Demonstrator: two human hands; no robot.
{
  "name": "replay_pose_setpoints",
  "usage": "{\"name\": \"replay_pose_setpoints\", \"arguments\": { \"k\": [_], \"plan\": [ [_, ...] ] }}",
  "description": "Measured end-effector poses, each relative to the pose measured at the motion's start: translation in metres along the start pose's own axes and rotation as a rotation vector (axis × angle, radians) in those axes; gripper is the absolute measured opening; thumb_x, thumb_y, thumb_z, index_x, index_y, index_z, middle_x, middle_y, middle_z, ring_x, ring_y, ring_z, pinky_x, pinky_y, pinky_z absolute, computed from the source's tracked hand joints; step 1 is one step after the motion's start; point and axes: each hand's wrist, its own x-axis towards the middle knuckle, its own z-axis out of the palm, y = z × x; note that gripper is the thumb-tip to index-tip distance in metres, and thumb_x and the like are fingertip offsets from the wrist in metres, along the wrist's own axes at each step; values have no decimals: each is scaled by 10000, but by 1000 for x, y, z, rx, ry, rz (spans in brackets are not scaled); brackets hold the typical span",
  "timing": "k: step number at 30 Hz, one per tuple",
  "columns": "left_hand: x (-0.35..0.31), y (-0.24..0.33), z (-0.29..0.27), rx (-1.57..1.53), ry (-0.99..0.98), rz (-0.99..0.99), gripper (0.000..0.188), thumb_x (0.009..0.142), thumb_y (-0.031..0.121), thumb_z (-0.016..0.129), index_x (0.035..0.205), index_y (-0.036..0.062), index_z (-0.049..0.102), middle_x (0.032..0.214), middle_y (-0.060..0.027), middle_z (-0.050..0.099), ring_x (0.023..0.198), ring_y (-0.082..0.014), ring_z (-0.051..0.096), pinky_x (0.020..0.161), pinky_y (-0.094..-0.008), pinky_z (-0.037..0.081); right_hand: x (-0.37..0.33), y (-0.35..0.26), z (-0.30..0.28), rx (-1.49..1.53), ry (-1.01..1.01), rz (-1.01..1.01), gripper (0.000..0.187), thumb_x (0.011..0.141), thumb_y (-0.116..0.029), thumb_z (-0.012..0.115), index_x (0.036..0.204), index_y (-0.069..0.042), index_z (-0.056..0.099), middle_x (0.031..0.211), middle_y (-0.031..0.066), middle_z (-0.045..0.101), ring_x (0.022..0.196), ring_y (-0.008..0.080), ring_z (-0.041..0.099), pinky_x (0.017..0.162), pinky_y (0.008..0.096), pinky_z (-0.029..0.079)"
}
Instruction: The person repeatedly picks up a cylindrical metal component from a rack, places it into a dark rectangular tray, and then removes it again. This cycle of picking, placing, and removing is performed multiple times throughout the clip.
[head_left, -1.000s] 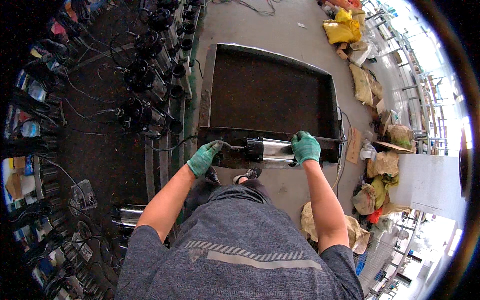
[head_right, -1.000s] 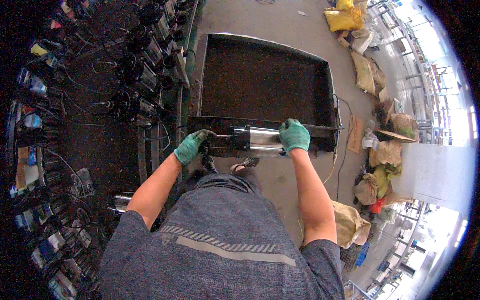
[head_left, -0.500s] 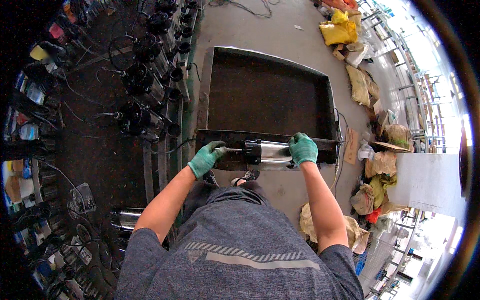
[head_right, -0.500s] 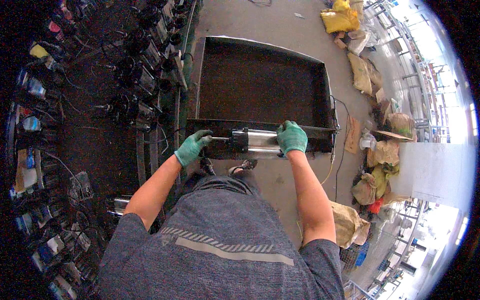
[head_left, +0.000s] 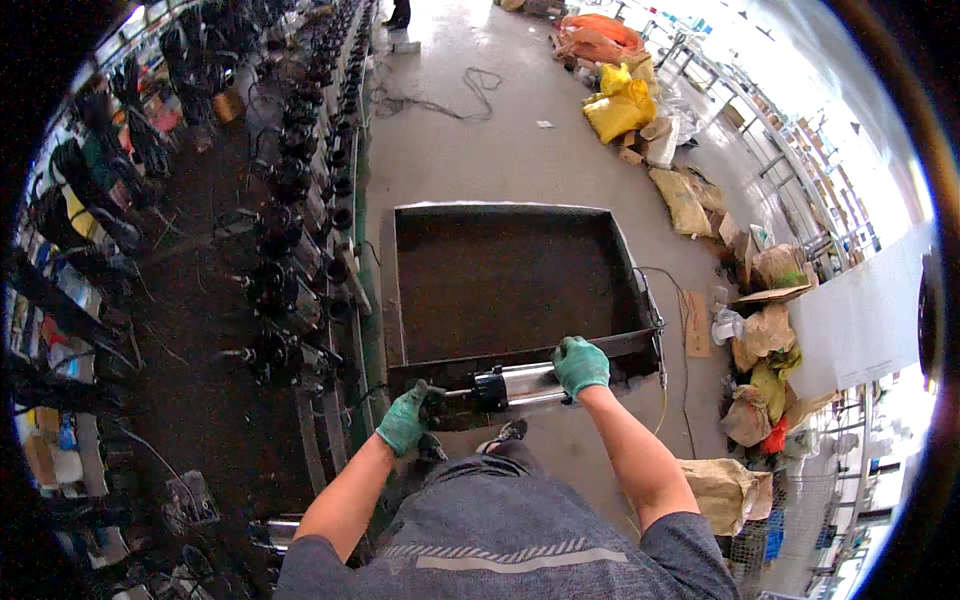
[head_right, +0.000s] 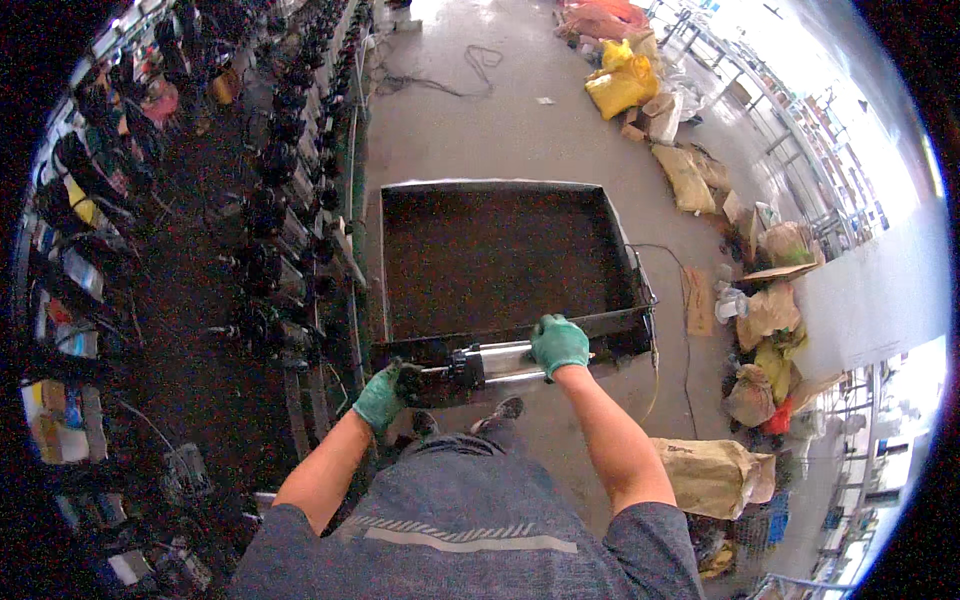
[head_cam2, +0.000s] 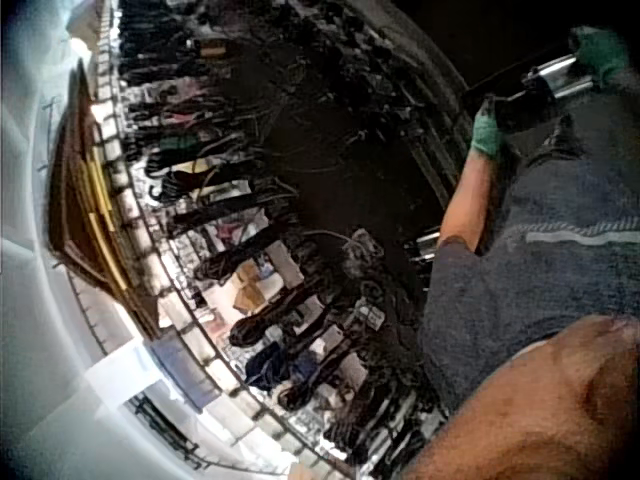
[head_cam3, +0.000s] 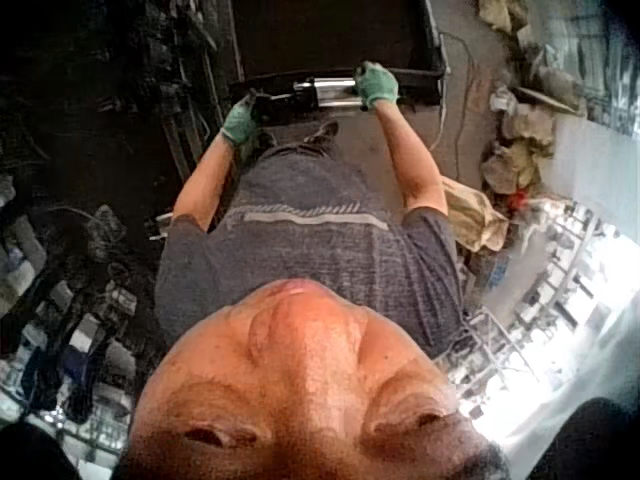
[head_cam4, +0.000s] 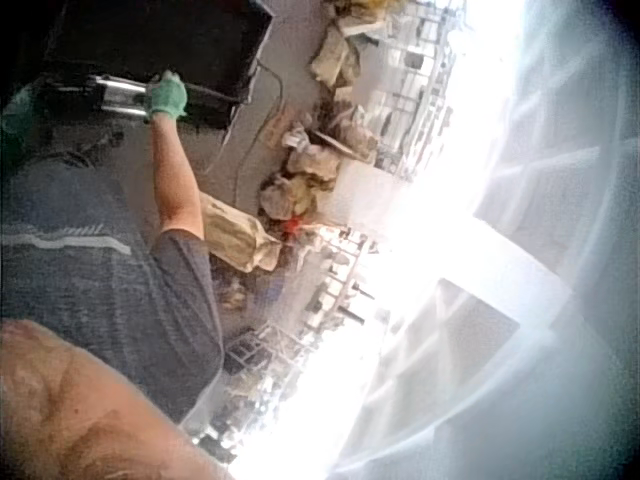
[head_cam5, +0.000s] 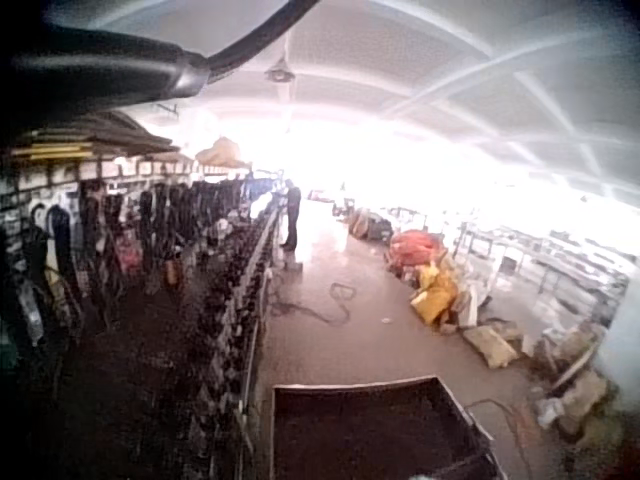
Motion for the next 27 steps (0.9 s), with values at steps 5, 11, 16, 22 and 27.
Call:
{"name": "replay_pose_setpoints", "arguments": {
  "k": [5, 11, 16, 22, 27],
  "plan": [
    [-1, 1, 4, 395, -7, 299, 399, 1019, 218, 642, 1403, 128, 585, 1262, -40, 641, 1133, -203, 614, 916, -360, 531, 1, 2, 2, 1, -10, -4, 241, 943, -323, 595, 958, -110, 706, 1044, 135, 704, 939, 380, 688, 822, 496, 555],
    [8, 3, -8, 1571, 258, 379, 326, 896, 343, 748, 1059, 75, 662, 862, -218, 715, 834, -407, 701, 732, -460, 556, -2, -1, -3, -7, -10, 14, 244, 940, -326, 598, 957, -106, 702, 1035, 154, 703, 941, 381, 690, 818, 497, 555],
    [11, 12, -5, 1681, 218, 246, 441, 939, 490, 674, 1083, 74, 682, 883, -216, 732, 803, -378, 707, 663, -479, 536, -1, 2, -6, 18, -78, 40, 279, 939, -347, 581, 1011, -113, 715, 1082, 143, 708, 1005, 353, 693, 864, 467, 561],
    [23, 7, -41, 660, 77, -132, 473, 935, 415, 726, 1184, 26, 624, 973, -149, 722, 789, -235, 675, 678, -353, 540, 1, -6, -10, 53, -39, 30, 279, 933, -346, 585, 1011, -115, 720, 1075, 142, 708, 984, 362, 695, 857, 473, 560],
    [23, -10, -28, 1469, 300, 780, 399, 823, 223, 816, 1121, 57, 609, 973, -172, 710, 849, -365, 692, 744, -441, 561, -1, -3, -7, 52, -53, 31, 271, 934, -341, 583, 1002, -114, 715, 1063, 149, 709, 983, 365, 695, 855, 484, 559]
  ]
}}
